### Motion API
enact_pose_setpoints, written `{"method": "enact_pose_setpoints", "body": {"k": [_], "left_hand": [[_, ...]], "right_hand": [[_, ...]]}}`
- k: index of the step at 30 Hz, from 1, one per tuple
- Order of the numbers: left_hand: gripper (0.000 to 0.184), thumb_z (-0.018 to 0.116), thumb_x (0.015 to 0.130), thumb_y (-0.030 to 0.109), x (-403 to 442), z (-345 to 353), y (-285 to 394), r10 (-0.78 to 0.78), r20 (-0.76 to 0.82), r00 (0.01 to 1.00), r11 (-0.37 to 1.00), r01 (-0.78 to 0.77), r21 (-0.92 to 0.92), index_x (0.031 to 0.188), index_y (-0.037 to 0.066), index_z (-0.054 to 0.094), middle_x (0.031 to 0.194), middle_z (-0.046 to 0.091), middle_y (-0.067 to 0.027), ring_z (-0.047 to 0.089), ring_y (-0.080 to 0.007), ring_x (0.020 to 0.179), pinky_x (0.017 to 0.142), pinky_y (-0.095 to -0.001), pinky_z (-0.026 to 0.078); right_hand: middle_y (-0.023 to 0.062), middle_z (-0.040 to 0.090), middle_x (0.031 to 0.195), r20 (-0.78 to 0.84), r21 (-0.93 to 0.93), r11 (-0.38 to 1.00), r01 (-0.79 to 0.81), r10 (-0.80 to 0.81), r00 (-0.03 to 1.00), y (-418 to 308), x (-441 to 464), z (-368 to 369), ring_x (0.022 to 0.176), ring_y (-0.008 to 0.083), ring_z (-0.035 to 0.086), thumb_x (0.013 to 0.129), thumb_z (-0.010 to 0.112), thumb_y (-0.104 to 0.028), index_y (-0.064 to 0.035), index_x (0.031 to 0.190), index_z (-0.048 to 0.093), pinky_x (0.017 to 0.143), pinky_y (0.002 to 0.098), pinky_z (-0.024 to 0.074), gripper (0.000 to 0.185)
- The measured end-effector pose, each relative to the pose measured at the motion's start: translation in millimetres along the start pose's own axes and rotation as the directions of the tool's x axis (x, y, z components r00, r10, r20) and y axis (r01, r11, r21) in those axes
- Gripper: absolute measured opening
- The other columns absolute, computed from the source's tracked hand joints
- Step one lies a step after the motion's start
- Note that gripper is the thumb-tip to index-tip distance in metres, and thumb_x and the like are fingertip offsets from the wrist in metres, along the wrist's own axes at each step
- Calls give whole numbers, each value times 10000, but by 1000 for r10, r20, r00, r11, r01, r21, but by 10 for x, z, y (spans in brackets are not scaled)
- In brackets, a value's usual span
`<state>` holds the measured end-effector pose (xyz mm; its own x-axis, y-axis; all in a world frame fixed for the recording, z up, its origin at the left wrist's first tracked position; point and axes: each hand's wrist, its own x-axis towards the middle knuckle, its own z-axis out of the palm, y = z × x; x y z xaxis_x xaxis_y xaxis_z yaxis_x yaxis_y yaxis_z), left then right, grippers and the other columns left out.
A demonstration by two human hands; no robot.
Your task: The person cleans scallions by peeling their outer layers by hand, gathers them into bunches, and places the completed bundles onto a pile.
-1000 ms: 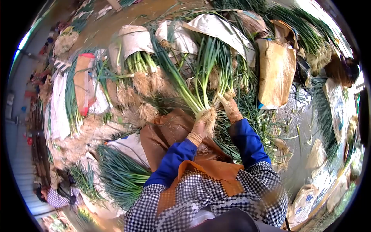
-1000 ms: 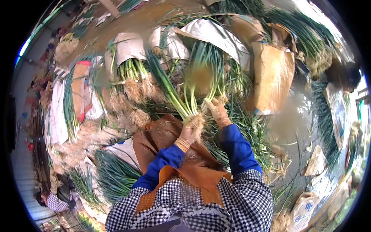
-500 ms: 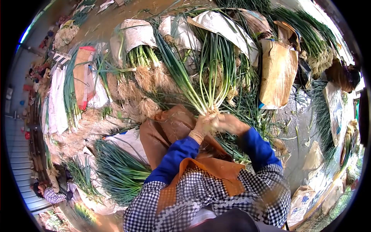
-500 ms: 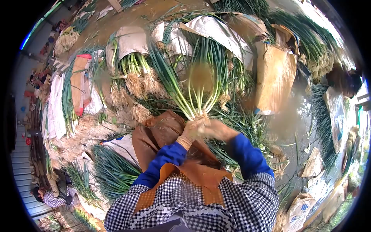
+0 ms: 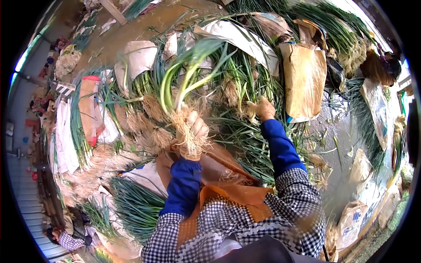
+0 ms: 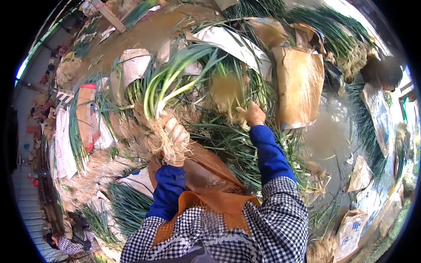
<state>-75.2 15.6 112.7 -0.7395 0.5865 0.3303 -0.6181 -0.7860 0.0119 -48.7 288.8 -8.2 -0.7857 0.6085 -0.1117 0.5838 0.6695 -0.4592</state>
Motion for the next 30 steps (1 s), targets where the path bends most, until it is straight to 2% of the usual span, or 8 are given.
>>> {"method": "enact_pose_setpoints", "body": {"k": [4, 6, 9, 14, 18, 20, 23, 30], "left_hand": [[329, 505, 907, 239, -287, -764, -99, -48, -240, 969, 989, 80, 125, 1199, 90, 477, 767, 526, -31, 474, -133, 575, 514, -276, 441], [384, 551, 878, 171, -465, -946, -233, -189, -186, 964, 970, 153, -190, 1237, 90, 441, 823, 530, -41, 497, -148, 656, 571, -285, 456], [459, 574, 847, 118, -683, -991, -376, -195, -454, 869, 961, 262, 89, 1268, 51, 404, 844, 520, -50, 524, -175, 765, 636, -315, 481], [433, 598, 813, 56, -594, -972, -634, -125, -549, 826, 920, 304, 248, 1224, 19, 466, 1242, 506, -113, 543, -219, 1060, 933, -356, 450], [403, 595, 825, 65, -603, -1074, -723, -196, -591, 782, 888, 398, 232, 1211, 31, 482, 1060, 592, -68, 585, -179, 965, 857, -331, 488], [337, 587, 835, 61, -684, -1182, -817, -202, -598, 776, 886, 405, 227, 1161, 35, 507, 1018, 601, -63, 592, -171, 936, 836, -323, 496], [292, 571, 847, 62, -740, -1255, -893, -159, -633, 758, 917, 350, 189, 1132, 39, 513, 999, 604, -65, 601, -175, 904, 799, -320, 514], [266, 541, 882, 126, -752, -1443, -704, -53, -684, 727, 965, 215, 153, 1132, 39, 520, 952, 613, -86, 606, -192, 818, 701, -311, 523]], "right_hand": [[159, 622, 999, 156, -75, 997, 8, 4, 988, 80, 349, 363, 957, 307, 591, 753, 595, -502, -73, 977, 593, 810, 409, 459, 484], [171, 633, 981, 211, 302, 953, 15, -82, 974, 158, 299, 235, 933, 308, 596, 787, 592, -435, -38, 991, 607, 810, 379, 459, 447], [117, 604, 1008, 275, 773, 619, -139, -129, 953, 217, -56, -55, 942, 159, 541, 802, 640, -389, 81, 1110, 537, 820, 315, 425, 571], [-46, 572, 863, 277, 959, 123, -257, -187, 943, -31, -438, -238, 781, 68, 499, 904, 518, -297, -61, 996, 585, 693, 213, 400, 262], [-49, 530, 687, 300, 937, 259, -235, -250, 921, -203, -544, -141, 591, 40, 442, 887, 556, -289, -86, 874, 601, 552, 205, 364, 208], [-6, 546, 602, 26, 935, 352, 36, -169, 985, -456, -627, 57, 547, 147, 526, 881, 559, -289, -52, 713, 579, 518, 315, 410, 291], [183, 523, 601, -298, 190, 880, 436, -372, 879, -482, -735, -61, 569, 318, 542, 857, 558, -363, -39, 627, 544, 514, 397, 409, 397], [178, 621, 729, 606, 253, 914, 317, -405, 685, 323, -1224, -742, 723, 254, 630, 833, 557, -420, -31, 804, 633, 681, 360, 486, 397]]}}
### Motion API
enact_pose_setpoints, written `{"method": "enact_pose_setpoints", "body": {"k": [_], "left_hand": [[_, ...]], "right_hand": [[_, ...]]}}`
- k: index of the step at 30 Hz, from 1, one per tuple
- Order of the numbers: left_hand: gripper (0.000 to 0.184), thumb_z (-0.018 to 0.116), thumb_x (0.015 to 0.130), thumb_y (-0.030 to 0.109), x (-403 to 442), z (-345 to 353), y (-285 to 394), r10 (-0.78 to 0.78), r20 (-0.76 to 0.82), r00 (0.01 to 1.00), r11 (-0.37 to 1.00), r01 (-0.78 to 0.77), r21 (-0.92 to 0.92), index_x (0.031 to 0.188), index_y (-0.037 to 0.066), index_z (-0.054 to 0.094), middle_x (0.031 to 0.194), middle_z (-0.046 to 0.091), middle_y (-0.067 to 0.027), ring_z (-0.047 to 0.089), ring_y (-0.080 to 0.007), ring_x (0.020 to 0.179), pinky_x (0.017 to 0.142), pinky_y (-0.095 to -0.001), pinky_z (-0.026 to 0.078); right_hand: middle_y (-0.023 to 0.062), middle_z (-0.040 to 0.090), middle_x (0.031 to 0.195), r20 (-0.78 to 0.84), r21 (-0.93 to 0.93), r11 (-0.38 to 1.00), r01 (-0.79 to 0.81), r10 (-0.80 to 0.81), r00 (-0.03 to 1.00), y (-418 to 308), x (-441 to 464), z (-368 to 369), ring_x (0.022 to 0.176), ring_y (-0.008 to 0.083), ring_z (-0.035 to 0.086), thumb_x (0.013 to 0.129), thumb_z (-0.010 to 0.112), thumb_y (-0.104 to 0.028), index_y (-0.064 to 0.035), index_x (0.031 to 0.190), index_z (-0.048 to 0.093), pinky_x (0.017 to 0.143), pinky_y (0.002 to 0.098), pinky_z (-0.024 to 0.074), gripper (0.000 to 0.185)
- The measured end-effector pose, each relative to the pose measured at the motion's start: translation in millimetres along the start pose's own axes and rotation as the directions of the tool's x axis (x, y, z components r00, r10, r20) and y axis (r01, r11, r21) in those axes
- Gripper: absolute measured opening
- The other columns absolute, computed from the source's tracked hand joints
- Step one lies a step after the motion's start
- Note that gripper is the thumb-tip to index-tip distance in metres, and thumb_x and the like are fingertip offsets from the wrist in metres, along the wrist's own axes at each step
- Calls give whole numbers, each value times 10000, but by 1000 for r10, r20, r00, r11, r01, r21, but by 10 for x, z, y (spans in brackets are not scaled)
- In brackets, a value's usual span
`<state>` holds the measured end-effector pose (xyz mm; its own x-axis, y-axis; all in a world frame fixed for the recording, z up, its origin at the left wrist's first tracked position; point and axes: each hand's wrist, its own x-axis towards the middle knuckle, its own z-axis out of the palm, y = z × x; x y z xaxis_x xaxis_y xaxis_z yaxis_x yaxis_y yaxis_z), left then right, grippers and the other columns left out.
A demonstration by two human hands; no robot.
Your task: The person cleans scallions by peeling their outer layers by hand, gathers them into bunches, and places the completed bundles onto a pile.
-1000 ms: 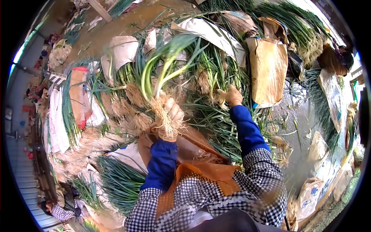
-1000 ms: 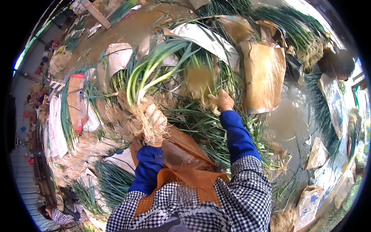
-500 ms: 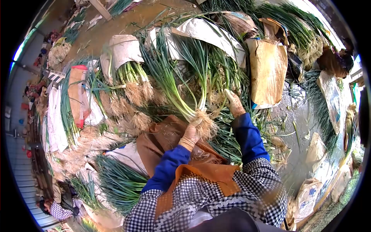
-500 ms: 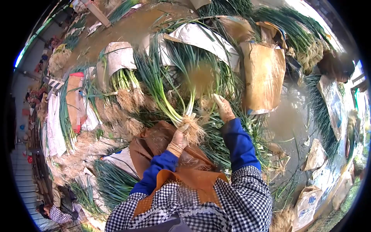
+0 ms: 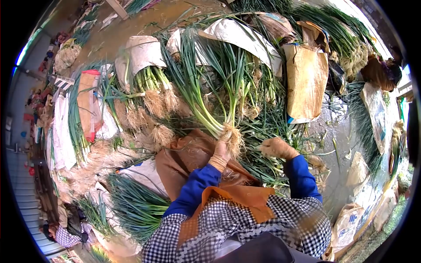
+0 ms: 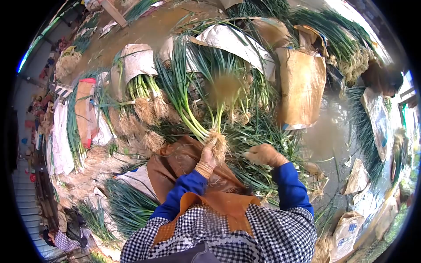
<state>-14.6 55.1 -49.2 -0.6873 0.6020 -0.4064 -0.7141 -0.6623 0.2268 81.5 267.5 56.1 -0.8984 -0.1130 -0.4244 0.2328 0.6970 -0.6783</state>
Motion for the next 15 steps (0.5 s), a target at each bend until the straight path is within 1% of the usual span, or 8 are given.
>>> {"method": "enact_pose_setpoints", "body": {"k": [1, 2, 3, 4, 6, 8, 10, 15], "left_hand": [[262, 542, 881, 124, -8, 17, -14, -4, 37, 999, 1000, 3, 23, 1130, 45, 522, 937, 613, -82, 605, -182, 798, 672, -300, 521], [259, 543, 880, 122, -18, 60, -16, -14, 78, 997, 999, 10, 53, 1128, 51, 524, 921, 613, -77, 604, -173, 778, 642, -289, 518], [249, 528, 884, 116, -71, 178, -13, -64, 85, 994, 997, 67, -33, 1129, 73, 527, 896, 607, -70, 600, -173, 746, 619, -286, 514], [186, 516, 895, 148, -79, 151, -4, -78, 186, 979, 991, 57, 118, 1074, 126, 563, 860, 606, -28, 603, -138, 748, 570, -215, 493], [214, 503, 899, 188, -154, 246, -44, -32, 84, 996, 984, 17, 179, 1096, 116, 542, 877, 612, -36, 602, -141, 738, 569, -226, 496], [241, 503, 894, 188, -169, 223, -9, -80, 50, 996, 953, 62, 296, 1118, 102, 524, 907, 619, -49, 609, -152, 756, 585, -253, 508], [267, 510, 889, 180, -280, 362, 12, -19, 24, 1000, 939, 9, 343, 1143, 96, 518, 937, 621, -65, 614, -168, 778, 612, -286, 520], [259, 539, 874, 84, -279, 353, -82, 33, -101, 994, 936, 5, 351, 1133, 77, 538, 951, 603, -39, 604, -170, 780, 652, -307, 522]], "right_hand": [[145, 650, 889, -3, -359, 923, -135, 143, 990, 371, 108, 19, 782, 274, 639, 820, 554, -457, -40, 962, 633, 727, 360, 499, 447], [131, 635, 1009, -47, -539, 773, -335, 370, 928, 250, 187, -108, 852, 256, 630, 827, 562, -432, -27, 1071, 595, 756, 360, 489, 475], [150, 624, 1027, -239, -97, 975, -201, 173, 955, 236, 357, -95, 874, 257, 624, 827, 568, -434, -12, 1075, 588, 765, 365, 484, 490], [169, 614, 1045, -484, 298, 949, 105, 55, 874, 224, 568, -73, 896, 258, 617, 828, 573, -436, 3, 1079, 581, 774, 370, 479, 506], [195, 607, 1050, -371, 799, 567, 201, 201, 907, -191, 1055, -163, 931, 277, 600, 828, 580, -446, 16, 1089, 568, 813, 367, 460, 531], [220, 606, 1026, -437, 597, 782, 176, 133, 890, -303, 1537, -189, 889, 317, 609, 825, 561, -492, 13, 1100, 557, 800, 378, 462, 575], [245, 605, 986, -492, 267, 963, 30, 110, 864, -192, 1930, -147, 913, 345, 599, 830, 536, -500, -26, 1082, 573, 801, 386, 460, 537], [171, 627, 748, -757, -37, 984, -173, 86, 648, -468, 1714, 38, 732, 378, 599, 876, 449, -467, -86, 792, 578, 670, 483, 453, 410]]}}
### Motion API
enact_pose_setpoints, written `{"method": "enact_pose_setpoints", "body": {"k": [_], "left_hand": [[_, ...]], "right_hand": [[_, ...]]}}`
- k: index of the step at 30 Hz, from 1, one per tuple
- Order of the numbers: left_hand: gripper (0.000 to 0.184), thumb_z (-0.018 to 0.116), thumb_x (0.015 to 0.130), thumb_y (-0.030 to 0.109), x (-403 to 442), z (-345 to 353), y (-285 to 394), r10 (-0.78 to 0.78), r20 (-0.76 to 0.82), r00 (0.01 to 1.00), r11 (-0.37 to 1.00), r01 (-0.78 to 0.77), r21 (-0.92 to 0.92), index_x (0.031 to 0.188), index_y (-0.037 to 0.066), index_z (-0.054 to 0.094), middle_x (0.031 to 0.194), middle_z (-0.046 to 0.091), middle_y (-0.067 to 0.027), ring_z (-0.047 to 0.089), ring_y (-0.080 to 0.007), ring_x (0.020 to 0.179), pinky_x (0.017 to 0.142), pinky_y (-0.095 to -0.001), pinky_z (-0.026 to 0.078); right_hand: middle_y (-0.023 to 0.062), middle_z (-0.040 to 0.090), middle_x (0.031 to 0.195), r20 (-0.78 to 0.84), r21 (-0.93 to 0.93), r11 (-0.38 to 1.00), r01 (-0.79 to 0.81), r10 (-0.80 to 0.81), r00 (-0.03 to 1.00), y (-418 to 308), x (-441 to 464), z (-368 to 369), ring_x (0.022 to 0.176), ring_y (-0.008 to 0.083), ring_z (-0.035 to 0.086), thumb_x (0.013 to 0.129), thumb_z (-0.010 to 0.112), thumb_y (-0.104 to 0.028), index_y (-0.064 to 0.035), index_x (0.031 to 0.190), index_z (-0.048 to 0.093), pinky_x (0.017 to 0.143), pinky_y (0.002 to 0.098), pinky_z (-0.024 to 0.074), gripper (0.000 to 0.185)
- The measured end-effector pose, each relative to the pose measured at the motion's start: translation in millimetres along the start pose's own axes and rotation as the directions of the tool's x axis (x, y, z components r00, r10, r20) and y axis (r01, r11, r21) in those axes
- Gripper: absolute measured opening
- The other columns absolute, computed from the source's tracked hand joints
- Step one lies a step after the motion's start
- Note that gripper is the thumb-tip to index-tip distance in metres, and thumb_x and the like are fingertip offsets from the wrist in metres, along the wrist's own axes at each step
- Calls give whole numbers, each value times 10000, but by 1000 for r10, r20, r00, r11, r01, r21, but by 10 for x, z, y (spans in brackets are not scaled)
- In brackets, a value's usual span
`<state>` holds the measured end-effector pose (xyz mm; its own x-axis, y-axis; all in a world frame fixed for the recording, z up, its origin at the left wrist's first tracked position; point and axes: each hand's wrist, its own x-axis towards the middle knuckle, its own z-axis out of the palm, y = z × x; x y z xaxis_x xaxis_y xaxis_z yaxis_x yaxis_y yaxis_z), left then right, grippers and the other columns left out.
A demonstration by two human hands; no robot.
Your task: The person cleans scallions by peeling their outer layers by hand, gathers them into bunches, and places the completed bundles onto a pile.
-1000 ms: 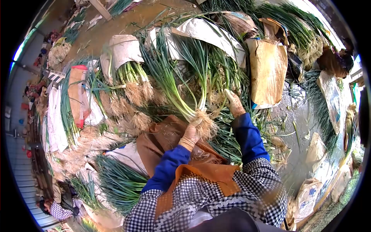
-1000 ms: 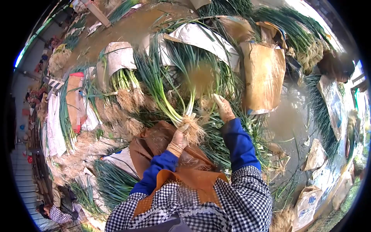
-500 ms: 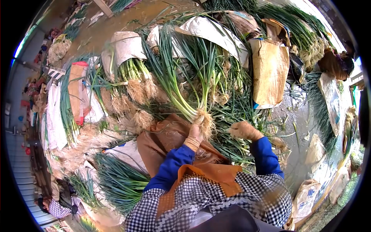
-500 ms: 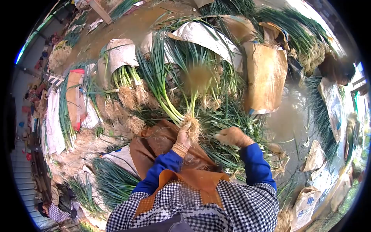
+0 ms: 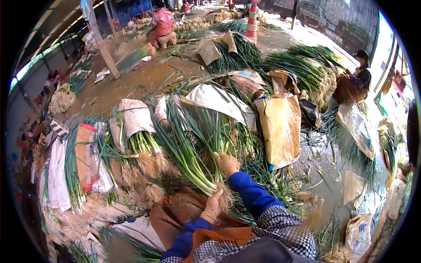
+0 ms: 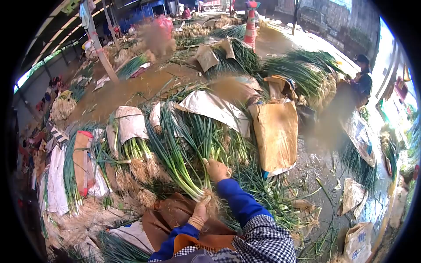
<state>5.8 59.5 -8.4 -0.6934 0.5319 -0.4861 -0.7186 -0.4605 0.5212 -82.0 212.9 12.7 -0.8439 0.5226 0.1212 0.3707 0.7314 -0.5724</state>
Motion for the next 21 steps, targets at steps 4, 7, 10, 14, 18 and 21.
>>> {"method": "enact_pose_setpoints", "body": {"k": [4, 7, 10, 14, 18, 21], "left_hand": [[242, 529, 882, 83, 57, -88, -91, -11, 3, 1000, 998, 12, -64, 1123, 93, 541, 950, 596, -19, 578, -146, 815, 708, -273, 495], [232, 533, 884, 94, 136, -193, -141, -42, 62, 997, 991, 50, -124, 1116, 91, 543, 946, 597, -23, 580, -146, 812, 705, -265, 493], [238, 517, 898, 119, 173, -100, -99, -7, 65, 998, 983, 19, -182, 1133, 83, 526, 928, 599, -24, 584, -147, 806, 700, -266, 501], [127, 538, 894, 180, 233, -146, 138, 117, 76, 990, 952, -90, -292, 988, 96, 551, 678, 527, 34, 501, -87, 527, 423, -179, 398], [209, 555, 880, 174, 226, -202, 311, 17, 473, 881, 798, 273, -537, 1041, 40, 549, 810, 537, -52, 482, -97, 556, 463, -203, 406], [285, 559, 875, 156, 140, -122, 364, -9, 481, 877, 790, 301, -534, 1126, 29, 515, 906, 548, -80, 489, -108, 576, 488, -222, 427]], "right_hand": [[143, 636, 757, -64, 309, 932, -189, 219, 974, 165, -108, 116, 760, 359, 600, 887, 417, -481, -121, 834, 634, 716, 445, 440, 424], [143, 632, 743, -111, 237, 957, -169, 200, 974, 152, -153, 11, 741, 358, 596, 892, 411, -476, -114, 818, 630, 693, 445, 438, 430], [160, 610, 718, -53, 111, 994, 1, 5, 999, 41, -355, -58, 716, 360, 583, 898, 429, -430, -80, 743, 595, 666, 436, 437, 417], [200, 558, 701, 520, 484, 862, 153, -424, 742, -2, -1046, -763, 617, 303, 523, 902, 448, -417, 2, 786, 577, 651, 396, 431, 453], [145, 619, 936, 962, -97, 898, 429, -26, 272, 1150, -1335, -860, 834, 288, 588, 879, 448, -458, -51, 947, 633, 730, 403, 450, 452], [89, 649, 957, 866, -407, 739, 536, 125, 484, 1604, -1150, -746, 863, 266, 632, 856, 486, -324, -139, 1020, 646, 705, 392, 503, 294]]}}
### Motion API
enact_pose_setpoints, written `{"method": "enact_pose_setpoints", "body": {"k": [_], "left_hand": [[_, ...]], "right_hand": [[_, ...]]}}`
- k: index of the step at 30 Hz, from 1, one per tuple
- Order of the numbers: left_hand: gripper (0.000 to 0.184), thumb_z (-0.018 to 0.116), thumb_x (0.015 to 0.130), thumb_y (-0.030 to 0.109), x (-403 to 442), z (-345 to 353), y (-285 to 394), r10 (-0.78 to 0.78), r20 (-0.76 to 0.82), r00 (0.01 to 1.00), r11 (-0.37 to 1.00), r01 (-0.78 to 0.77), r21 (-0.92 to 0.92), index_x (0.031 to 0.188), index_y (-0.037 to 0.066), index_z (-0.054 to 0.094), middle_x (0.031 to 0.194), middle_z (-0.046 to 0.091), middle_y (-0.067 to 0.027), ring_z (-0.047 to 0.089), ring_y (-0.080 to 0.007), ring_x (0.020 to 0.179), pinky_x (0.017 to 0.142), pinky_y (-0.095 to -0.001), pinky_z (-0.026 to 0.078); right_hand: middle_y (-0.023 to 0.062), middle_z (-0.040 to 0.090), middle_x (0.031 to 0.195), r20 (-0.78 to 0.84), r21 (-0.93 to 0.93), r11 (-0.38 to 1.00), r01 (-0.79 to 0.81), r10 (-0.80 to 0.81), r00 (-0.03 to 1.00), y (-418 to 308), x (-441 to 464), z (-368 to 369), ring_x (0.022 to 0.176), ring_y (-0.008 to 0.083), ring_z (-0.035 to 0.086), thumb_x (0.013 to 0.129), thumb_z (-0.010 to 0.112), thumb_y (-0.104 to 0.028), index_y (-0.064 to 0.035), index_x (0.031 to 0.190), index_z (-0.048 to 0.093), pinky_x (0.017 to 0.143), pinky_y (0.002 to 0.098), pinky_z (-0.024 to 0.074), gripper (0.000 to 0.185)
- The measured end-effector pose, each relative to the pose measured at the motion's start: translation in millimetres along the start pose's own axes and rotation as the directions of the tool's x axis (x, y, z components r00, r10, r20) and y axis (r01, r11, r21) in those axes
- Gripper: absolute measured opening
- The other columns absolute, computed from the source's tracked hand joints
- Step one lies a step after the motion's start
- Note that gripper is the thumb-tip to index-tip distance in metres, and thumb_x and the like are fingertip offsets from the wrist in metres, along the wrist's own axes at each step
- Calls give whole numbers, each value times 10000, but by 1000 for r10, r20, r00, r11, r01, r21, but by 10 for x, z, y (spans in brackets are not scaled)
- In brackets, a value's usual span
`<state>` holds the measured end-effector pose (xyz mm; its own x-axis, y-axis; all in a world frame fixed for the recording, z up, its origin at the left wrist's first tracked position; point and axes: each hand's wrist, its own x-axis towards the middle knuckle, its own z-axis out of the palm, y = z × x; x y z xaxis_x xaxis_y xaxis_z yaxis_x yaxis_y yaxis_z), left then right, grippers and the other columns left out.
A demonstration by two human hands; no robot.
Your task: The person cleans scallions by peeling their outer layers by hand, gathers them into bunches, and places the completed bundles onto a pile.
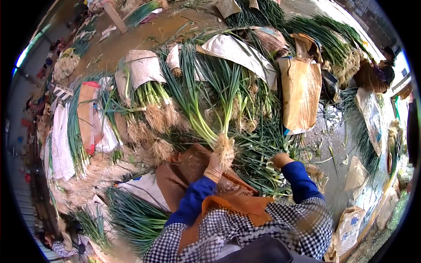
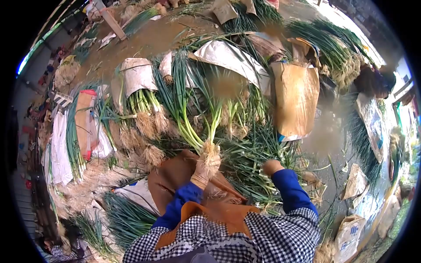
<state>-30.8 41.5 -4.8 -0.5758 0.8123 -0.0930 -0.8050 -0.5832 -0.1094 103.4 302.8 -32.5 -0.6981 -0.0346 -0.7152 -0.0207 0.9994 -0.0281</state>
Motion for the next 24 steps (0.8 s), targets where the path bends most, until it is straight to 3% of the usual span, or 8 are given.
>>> {"method": "enact_pose_setpoints", "body": {"k": [2, 3, 10, 12, 14, 16, 22, 24], "left_hand": [[420, 574, 862, 135, -4, 98, 18, -95, 78, 992, 995, 96, -3, 1243, 38, 429, 920, 547, -81, 502, -123, 605, 530, -248, 460], [461, 586, 851, 134, -2, 114, 63, -103, 93, 990, 993, 97, 61, 1265, 37, 407, 911, 546, -79, 510, -130, 621, 537, -250, 468], [389, 607, 778, 19, -36, 718, 300, 65, 349, 935, 951, -164, 263, 1141, 30, 468, 897, 545, -94, 561, -181, 733, 654, -271, 532], [379, 592, 796, 17, -41, 293, 361, 196, 16, 981, 916, -189, 354, 1157, 32, 478, 980, 564, -109, 586, -204, 835, 749, -300, 529], [317, 567, 827, 30, -57, 192, 223, 317, -176, 932, 830, -184, 526, 1139, 25, 514, 1019, 595, -103, 594, -195, 963, 845, -316, 510], [280, 552, 842, 35, -49, -15, 120, 138, -90, 986, 872, -78, 483, 1121, 15, 533, 993, 611, -91, 597, -183, 962, 836, -302, 506], [269, 519, 871, 44, 60, -74, -289, 203, -279, 939, 848, -27, 529, 1140, 41, 517, 1022, 591, -52, 588, -181, 912, 799, -316, 500], [273, 518, 872, 44, 32, -49, -279, 180, -307, 934, 850, 9, 527, 1144, 48, 516, 1030, 589, -52, 586, -183, 918, 806, -319, 500]], "right_hand": [[122, 649, 893, -383, 14, 983, 181, -162, 909, 1, 439, -324, 819, 294, 625, 851, 495, -357, -108, 864, 653, 705, 383, 500, 294], [119, 651, 858, -582, 460, 852, 249, 78, 809, 52, 588, -404, 815, 287, 625, 847, 503, -407, -114, 870, 655, 712, 389, 492, 332], [181, 631, 919, -416, 726, 686, -52, 497, 761, -422, 1274, -1484, 886, 322, 595, 759, 559, -578, -56, 962, 623, 770, 396, 449, 564], [179, 634, 947, -504, 796, 582, 168, 482, 717, -419, 1399, -1359, 904, 333, 598, 813, 532, -492, -48, 988, 611, 813, 391, 454, 484], [149, 642, 907, -455, 860, 411, 302, 349, 819, -409, 1222, -1377, 791, 276, 616, 836, 527, -461, -35, 994, 608, 767, 338, 468, 461], [55, 645, 806, -485, 802, -242, 545, 269, 832, -638, 808, -1333, 735, 120, 584, 874, 550, -322, -14, 957, 624, 685, 274, 463, 327], [119, 623, 697, -578, 816, 248, 523, 400, 711, -999, 370, -1160, 622, 201, 575, 859, 571, -352, -26, 903, 637, 609, 343, 454, 336], [181, 567, 649, -814, 548, 690, 473, 311, 490, -1012, 353, -1026, 616, 327, 570, 844, 568, -378, -45, 757, 604, 564, 381, 448, 346]]}}
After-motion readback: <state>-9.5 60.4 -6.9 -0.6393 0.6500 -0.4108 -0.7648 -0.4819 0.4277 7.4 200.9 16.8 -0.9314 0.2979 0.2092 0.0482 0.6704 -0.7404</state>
